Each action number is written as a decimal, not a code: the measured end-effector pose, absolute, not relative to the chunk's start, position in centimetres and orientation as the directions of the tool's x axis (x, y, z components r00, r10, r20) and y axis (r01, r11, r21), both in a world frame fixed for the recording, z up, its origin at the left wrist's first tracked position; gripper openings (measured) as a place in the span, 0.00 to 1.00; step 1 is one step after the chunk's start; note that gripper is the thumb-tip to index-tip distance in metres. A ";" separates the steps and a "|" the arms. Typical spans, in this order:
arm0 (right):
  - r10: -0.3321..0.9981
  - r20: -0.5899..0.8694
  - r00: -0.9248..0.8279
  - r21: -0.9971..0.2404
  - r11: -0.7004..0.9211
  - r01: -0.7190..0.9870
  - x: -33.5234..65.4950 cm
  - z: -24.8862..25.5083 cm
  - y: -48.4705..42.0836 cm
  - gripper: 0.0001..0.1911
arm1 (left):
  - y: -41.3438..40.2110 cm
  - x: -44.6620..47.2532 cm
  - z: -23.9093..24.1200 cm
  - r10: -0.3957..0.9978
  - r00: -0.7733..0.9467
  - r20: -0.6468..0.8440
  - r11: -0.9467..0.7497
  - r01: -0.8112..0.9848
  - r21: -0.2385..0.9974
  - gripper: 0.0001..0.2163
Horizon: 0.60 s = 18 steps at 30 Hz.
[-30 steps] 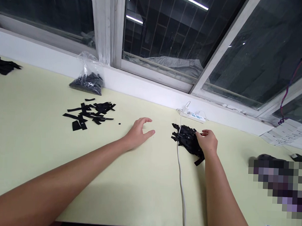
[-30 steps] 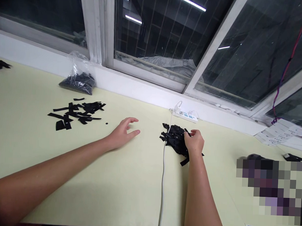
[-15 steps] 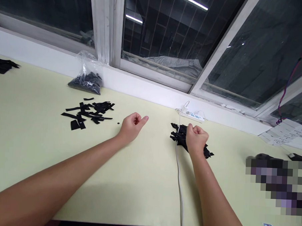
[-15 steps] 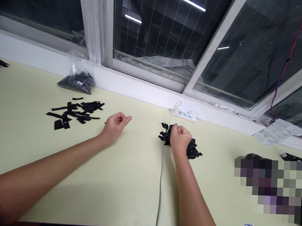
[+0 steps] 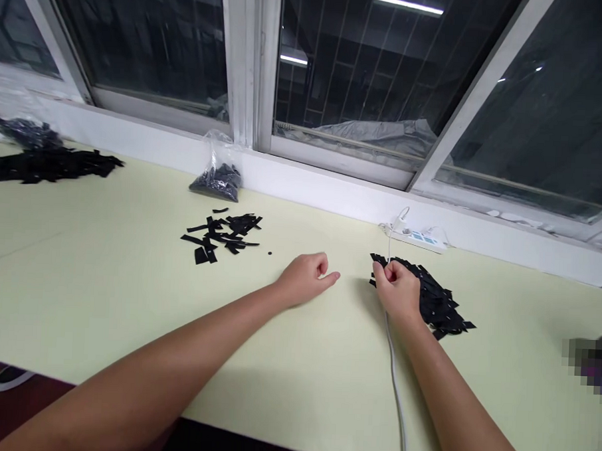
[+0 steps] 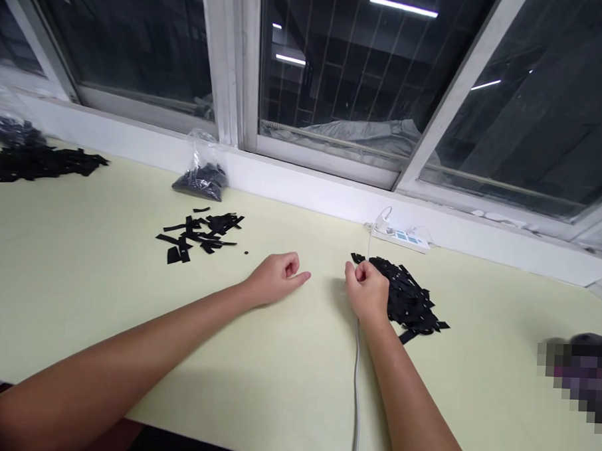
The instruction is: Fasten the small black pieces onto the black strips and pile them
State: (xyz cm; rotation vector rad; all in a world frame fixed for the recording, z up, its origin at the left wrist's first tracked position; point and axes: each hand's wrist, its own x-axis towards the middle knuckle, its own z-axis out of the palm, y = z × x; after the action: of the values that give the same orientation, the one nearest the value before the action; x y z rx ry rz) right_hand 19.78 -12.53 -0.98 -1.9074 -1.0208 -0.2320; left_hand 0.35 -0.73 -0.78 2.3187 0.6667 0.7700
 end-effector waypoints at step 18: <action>0.479 0.374 0.794 -0.846 -0.175 0.503 20.0 -1.1 -12.5 0.30 | 11.3 -9.7 4.8 0.910 0.414 0.010 -0.405 0.883 0.238 0.08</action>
State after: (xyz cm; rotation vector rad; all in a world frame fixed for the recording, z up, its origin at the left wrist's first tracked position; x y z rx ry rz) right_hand 19.95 -12.52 -1.11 -1.8089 -0.7564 -0.0258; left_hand -9.71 11.33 4.78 2.4717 1.5883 0.2038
